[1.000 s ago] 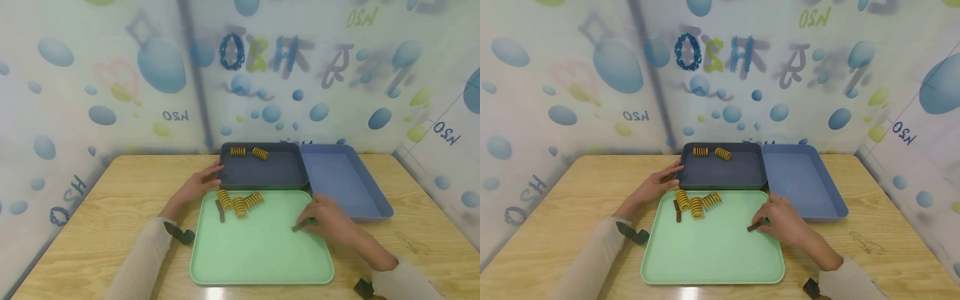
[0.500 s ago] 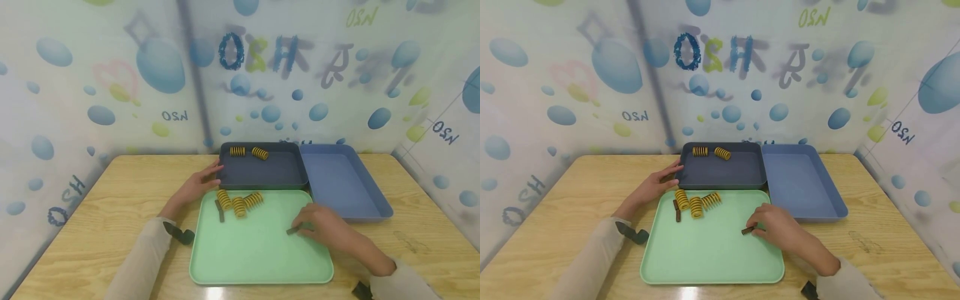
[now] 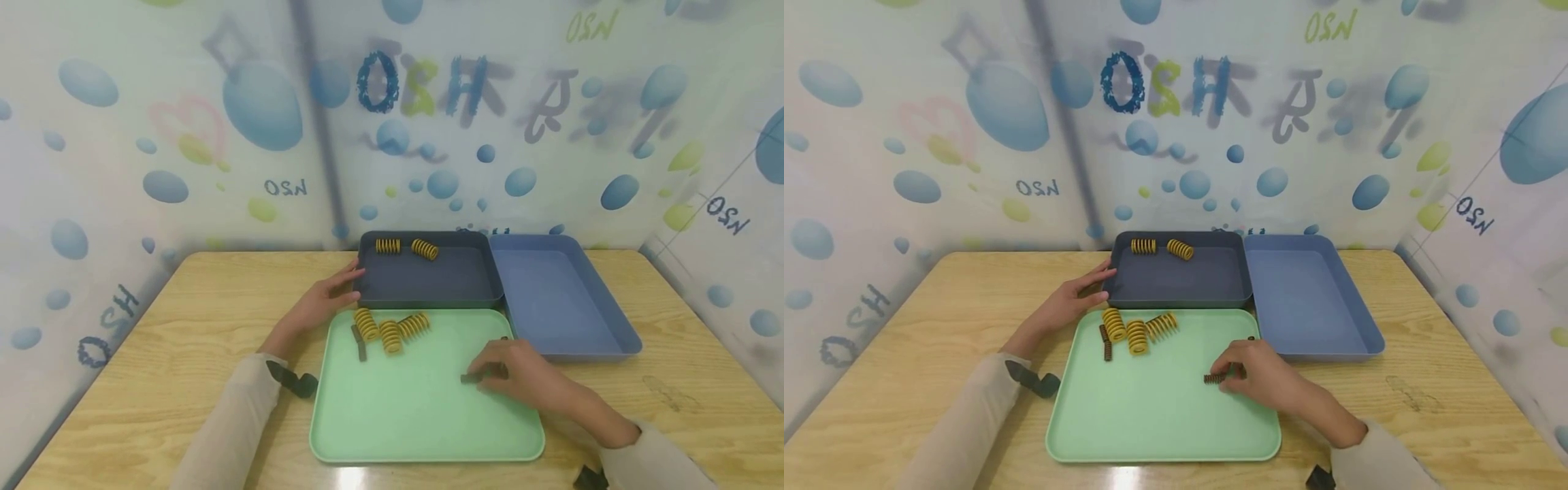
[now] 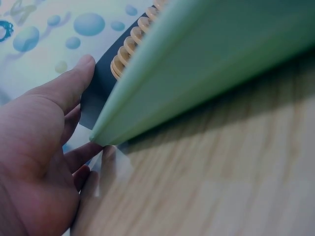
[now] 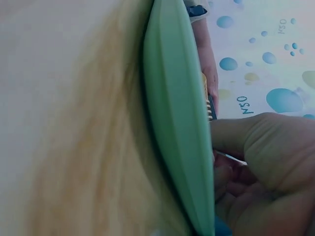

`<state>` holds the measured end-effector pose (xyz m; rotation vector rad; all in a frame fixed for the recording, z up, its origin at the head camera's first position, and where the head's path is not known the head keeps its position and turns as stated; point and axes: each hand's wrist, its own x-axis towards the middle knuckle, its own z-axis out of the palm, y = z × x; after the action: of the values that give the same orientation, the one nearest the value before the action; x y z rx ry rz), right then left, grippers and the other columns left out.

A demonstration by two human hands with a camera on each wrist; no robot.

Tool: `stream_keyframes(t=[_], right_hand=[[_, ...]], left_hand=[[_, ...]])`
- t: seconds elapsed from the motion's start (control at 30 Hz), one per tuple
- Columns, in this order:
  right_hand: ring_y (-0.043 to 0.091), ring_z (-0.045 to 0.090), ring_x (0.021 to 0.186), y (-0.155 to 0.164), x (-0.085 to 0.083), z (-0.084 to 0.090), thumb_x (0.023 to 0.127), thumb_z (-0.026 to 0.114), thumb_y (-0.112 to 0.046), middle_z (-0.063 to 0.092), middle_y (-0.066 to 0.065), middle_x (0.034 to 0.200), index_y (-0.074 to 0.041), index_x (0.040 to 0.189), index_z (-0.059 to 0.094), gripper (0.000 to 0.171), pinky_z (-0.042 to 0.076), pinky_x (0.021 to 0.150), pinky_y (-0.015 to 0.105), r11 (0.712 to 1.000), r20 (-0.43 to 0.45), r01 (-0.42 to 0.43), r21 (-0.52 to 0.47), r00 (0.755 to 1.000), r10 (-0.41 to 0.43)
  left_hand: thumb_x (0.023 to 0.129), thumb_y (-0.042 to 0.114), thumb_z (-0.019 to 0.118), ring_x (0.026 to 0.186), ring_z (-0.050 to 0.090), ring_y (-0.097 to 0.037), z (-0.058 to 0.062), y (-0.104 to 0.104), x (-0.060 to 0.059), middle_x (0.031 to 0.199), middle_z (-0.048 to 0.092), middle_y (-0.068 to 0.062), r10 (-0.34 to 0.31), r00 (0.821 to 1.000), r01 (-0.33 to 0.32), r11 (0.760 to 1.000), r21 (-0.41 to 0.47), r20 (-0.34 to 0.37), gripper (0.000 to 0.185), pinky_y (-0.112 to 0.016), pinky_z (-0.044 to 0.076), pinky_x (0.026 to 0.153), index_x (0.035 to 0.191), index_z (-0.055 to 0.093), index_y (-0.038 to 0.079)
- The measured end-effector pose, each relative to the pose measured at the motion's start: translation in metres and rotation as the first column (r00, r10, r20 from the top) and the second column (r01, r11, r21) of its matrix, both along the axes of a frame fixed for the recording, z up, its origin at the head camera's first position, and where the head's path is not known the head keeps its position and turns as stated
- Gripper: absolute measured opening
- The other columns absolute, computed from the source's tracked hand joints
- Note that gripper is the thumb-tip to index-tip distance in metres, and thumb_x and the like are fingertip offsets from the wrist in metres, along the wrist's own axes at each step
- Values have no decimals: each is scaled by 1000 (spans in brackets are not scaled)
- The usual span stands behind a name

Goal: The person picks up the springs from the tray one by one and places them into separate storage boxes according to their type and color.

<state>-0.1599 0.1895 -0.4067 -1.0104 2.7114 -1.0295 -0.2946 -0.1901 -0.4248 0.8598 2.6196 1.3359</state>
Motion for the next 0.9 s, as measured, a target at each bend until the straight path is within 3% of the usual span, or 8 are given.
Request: stream_keyframes(t=[0.13, 0.2, 0.23, 0.37, 0.63, 0.9], right_hand=[[4, 54, 71, -1, -1, -4, 79, 78, -10, 64, -14, 88, -21, 97, 72, 22, 49, 62, 23, 1000, 37, 8, -28, 999, -7], [4, 54, 71, -1, -1, -4, 79, 78, -10, 64, -14, 87, -21, 97, 72, 22, 49, 61, 23, 999, 43, 9, -31, 999, -8], [4, 54, 71, -1, -1, -4, 79, 78, -9, 64, -14, 87, -20, 96, 72, 21, 49, 61, 23, 999, 42, 8, -32, 999, -6], [2, 53, 71, -2, 0, -4, 79, 78, -9, 65, -15, 86, -19, 96, 73, 20, 49, 61, 23, 1000, 36, 0, -30, 999, 1], [4, 55, 73, 1, 1, 4, 83, 76, -18, 64, -16, 87, -23, 97, 72, 15, 49, 62, 23, 999, 61, 14, -36, 998, -12], [3, 48, 60, 10, -4, 18, 83, 75, -18, 61, -13, 80, -20, 98, 71, 15, 44, 51, 22, 994, -21, -9, -107, 1000, 7]], left_hand=[[97, 21, 58, 143, 15, -26, 1, 1, 0, 158, 19, -3, 4, 1000, -4, 1000, 8, 23, 53, -49, 13, 114, 145, 41, 8], [97, 25, 57, 144, 14, -24, -1, 0, -1, 158, 18, -2, 0, 1000, 0, 1000, 9, 15, 54, -49, 13, 114, 145, 41, 8], [98, 24, 57, 143, 14, -25, 4, 1, 2, 158, 18, -4, -1, 1000, 1, 1000, 10, 23, 53, -49, 12, 114, 145, 41, 7], [97, 34, 57, 143, 16, -20, 3, 0, 2, 158, 19, 5, -5, 1000, 5, 1000, -1, 9, 56, -47, 14, 114, 146, 42, 13], [96, 34, 58, 143, 16, -20, -2, -2, -1, 157, 19, 8, -3, 1000, 3, 1000, 5, 13, 56, -47, 15, 114, 146, 42, 15], [96, 35, 58, 143, 15, -17, -3, -3, -3, 157, 19, 9, -7, 1000, 6, 1000, 14, 21, 57, -44, 14, 114, 146, 41, 16]])
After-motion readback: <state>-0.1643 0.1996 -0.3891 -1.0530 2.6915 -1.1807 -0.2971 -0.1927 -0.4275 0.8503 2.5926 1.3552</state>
